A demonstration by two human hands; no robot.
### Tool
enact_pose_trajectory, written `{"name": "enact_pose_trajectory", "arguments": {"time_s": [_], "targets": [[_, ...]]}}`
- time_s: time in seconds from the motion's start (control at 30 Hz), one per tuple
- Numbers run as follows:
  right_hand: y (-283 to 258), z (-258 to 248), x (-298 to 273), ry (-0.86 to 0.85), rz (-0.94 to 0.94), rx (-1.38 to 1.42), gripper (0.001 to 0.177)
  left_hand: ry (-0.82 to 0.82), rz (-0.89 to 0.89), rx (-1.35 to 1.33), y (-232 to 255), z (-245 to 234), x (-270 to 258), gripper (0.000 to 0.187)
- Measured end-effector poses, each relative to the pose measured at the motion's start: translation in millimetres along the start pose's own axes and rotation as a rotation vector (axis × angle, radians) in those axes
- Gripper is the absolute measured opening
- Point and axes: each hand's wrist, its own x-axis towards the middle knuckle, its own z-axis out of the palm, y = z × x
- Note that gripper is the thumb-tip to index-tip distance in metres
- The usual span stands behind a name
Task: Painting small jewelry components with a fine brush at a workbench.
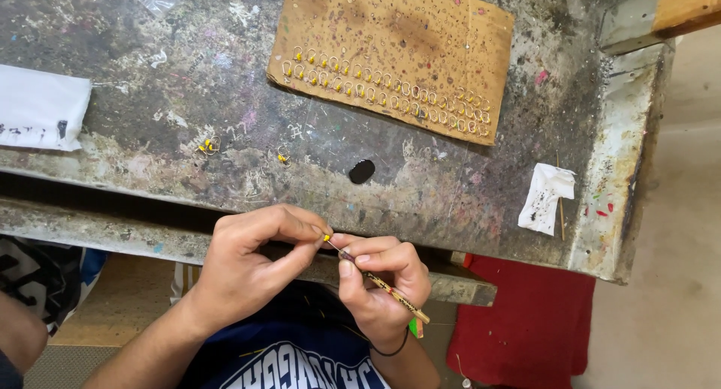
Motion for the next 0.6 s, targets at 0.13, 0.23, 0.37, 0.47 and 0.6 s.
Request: {"name": "enact_pose_trajectory", "arguments": {"time_s": [0.13, 0.23, 0.37, 0.47, 0.6], "targets": [[0.3, 0.3, 0.0, 0.000, -0.010, -0.007, 0.023, -0.002, -0.004, -0.009, 0.4, 0.4, -0.4, 0.011], [0.7, 0.0, -0.1, -0.003, -0.012, -0.001, 0.023, 0.002, -0.004, -0.008, -0.1, 0.8, -0.3, 0.011], [-0.8, 0.1, 0.1, -0.003, 0.001, -0.007, 0.022, 0.008, -0.005, -0.001, 0.6, 0.7, -0.2, 0.012], [-0.2, 0.0, -0.6, 0.001, 0.000, -0.002, 0.022, 0.005, -0.006, -0.005, -0.1, 0.8, -0.9, 0.012], [0.7, -0.5, -1.2, -0.002, -0.002, -0.005, 0.021, 0.007, -0.006, -0.002, -0.7, 0.8, -1.3, 0.012]]}}
